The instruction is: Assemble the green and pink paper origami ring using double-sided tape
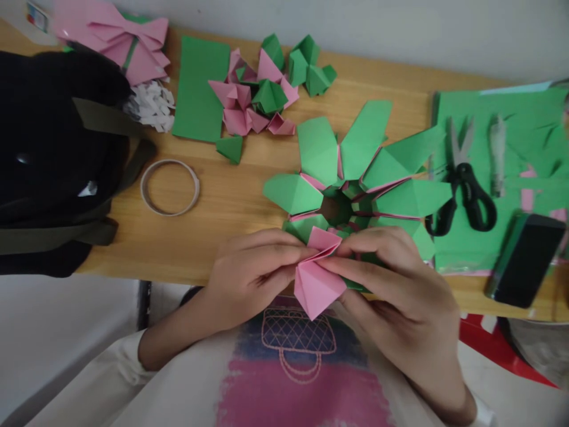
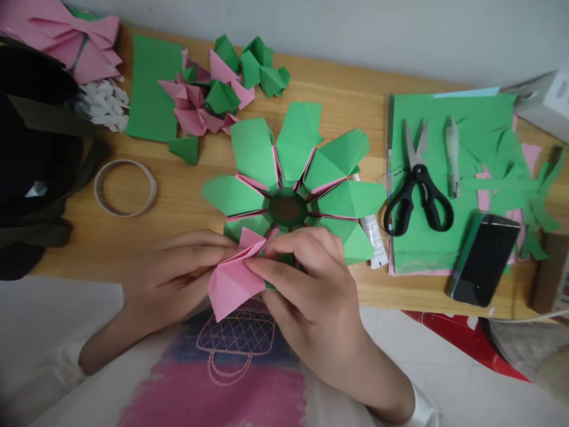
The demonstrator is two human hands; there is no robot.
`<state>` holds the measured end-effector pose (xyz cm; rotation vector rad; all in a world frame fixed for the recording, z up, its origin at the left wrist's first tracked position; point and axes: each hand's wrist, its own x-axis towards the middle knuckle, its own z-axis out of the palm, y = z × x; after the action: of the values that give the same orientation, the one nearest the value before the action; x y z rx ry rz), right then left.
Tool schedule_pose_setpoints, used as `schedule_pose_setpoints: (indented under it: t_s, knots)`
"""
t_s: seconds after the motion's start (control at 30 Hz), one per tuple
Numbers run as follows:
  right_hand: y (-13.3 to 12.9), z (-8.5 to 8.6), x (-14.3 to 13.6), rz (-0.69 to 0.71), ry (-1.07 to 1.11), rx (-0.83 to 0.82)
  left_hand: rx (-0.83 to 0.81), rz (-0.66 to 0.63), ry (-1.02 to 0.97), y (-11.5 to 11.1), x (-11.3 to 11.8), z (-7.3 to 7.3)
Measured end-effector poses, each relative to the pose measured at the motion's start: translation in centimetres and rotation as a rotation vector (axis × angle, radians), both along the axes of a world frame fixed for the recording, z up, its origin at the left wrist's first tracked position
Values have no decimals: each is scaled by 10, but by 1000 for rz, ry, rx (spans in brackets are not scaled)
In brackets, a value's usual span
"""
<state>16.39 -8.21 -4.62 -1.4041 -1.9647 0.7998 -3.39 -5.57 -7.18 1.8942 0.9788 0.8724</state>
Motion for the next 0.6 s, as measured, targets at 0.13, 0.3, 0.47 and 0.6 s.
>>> schedule_pose_setpoints:
  t_s: [0.13, 0.3, 0.47, 0.6]
  knots:
    - [1, 1, 0, -2, -8, 3, 9, 0, 2, 0, -1, 0]
    - [1, 2, -1, 27, -106, 75, 50, 25, 19, 1, 0, -3]
    - [-2, 3, -1, -62, -205, 118, 63, 30, -4, 2, 0, -3]
    - [-2, 6, 1, -108, -191, 97, 84, 14, 27, 2, -1, -3]
